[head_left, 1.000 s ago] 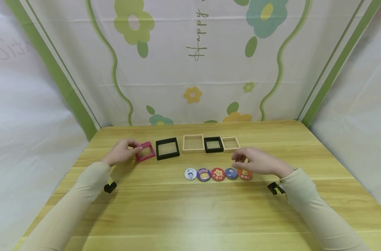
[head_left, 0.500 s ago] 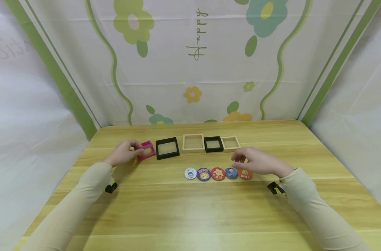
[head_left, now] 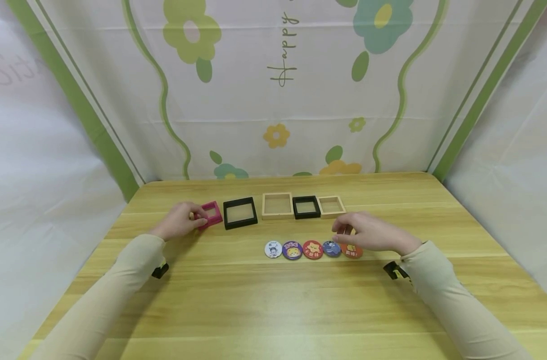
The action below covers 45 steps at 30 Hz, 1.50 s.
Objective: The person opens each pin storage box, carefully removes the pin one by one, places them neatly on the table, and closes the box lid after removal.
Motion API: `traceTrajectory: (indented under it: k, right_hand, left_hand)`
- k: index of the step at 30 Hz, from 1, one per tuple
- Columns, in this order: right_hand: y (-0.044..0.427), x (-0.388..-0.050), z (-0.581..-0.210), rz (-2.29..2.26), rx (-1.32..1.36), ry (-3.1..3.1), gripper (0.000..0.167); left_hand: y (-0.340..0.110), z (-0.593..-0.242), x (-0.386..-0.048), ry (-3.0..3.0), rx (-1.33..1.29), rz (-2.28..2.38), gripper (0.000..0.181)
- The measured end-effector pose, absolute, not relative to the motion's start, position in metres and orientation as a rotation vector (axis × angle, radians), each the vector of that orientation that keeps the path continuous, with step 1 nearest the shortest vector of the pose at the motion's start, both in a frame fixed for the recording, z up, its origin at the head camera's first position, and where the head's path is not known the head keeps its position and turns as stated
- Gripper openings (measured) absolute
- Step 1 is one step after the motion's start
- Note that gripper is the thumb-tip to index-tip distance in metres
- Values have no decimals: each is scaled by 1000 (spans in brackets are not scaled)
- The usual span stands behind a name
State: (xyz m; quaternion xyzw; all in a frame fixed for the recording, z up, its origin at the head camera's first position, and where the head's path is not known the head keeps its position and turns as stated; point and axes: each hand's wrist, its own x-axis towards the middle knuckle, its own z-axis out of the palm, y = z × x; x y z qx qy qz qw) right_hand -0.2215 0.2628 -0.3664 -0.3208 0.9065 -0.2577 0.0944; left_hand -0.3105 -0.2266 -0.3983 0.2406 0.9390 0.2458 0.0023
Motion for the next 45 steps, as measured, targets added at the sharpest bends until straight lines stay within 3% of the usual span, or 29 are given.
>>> traceTrajectory:
  k: [10,31,45]
  right_hand:
    - [263,-221,-367,-746,-949,2690,24]
    - [263,-221,-367,-733,-954,2695,22]
    - [263,-218,-363,-780,-936,2672,22]
  left_hand:
    - [-228,-399,-308,2959,768,757,13]
    - [-222,-401,-310,3002,645,750,12]
    - [-217,-406,-304,3050,758,664,10]
